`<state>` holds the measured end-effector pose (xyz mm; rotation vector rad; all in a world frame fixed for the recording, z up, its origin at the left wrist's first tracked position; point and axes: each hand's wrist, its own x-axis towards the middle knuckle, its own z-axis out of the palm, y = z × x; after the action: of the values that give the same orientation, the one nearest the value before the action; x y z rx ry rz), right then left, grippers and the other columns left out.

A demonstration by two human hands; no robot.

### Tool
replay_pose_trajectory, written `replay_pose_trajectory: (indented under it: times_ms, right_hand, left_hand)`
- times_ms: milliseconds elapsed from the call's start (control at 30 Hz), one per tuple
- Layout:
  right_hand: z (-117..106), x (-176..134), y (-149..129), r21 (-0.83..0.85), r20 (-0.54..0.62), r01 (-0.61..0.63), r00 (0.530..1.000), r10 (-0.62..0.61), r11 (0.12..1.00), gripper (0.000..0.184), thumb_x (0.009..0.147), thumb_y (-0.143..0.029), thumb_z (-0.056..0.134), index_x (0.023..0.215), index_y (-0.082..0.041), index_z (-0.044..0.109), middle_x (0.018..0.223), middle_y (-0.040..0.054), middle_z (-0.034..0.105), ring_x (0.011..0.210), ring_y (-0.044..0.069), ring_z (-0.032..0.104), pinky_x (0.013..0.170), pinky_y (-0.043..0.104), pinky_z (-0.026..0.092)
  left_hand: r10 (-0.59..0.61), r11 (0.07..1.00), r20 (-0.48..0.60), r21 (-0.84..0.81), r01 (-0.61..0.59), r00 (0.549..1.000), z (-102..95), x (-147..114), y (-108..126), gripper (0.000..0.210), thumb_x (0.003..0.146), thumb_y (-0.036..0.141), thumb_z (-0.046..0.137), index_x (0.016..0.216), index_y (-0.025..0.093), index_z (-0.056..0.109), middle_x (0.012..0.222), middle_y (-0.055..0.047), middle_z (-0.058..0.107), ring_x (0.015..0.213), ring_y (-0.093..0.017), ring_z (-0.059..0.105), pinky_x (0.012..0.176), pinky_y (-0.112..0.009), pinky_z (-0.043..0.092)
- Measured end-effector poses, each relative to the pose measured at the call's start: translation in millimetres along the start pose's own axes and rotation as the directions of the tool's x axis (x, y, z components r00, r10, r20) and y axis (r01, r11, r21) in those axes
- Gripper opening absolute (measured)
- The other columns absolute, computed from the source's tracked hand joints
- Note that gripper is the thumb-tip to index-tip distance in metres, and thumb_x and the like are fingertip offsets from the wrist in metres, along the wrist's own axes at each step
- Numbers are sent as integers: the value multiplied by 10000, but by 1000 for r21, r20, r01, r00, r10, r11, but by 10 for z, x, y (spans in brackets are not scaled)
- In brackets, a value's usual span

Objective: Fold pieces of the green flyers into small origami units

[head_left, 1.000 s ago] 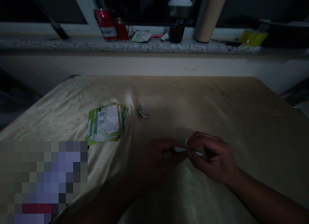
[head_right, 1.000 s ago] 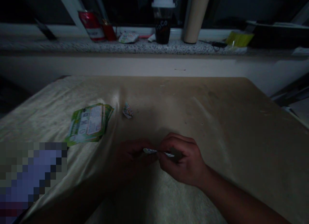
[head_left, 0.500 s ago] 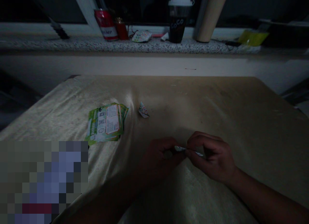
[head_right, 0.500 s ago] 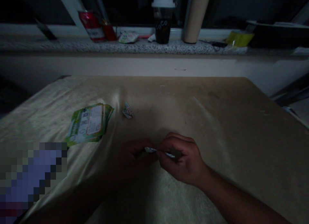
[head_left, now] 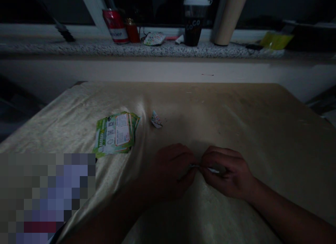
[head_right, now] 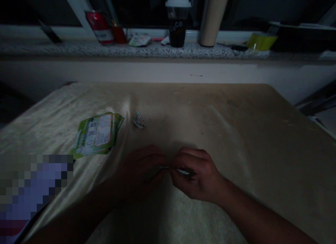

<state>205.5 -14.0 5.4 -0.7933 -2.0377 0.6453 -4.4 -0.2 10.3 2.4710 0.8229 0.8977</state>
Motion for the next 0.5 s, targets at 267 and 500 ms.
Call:
replay_pose_trajectory:
  times_ms: [267,500]
  right_hand:
    - [11,1,22,-28,-5,43,999,-43,999,69,841,-85,662,842,-151,641,696,36,616,594,139,585,522,260,439]
    - [-15,17,4,-12,-22,46,999,-47,999,69,845,-77,665,827,-141,646,690,43,628,587,131,596,516,246,444]
  left_hand:
    - [120,992,-52,32,-119,991,-36,25,-10,91,904,128,558,879,145,644,785,-35,686,721,-149,607,679,-270,487]
    - [-8,996,-47,-87,4,999,-47,18,-31,37,875,175,640,880,159,673,821,-38,720,765,-158,662,708,-272,520]
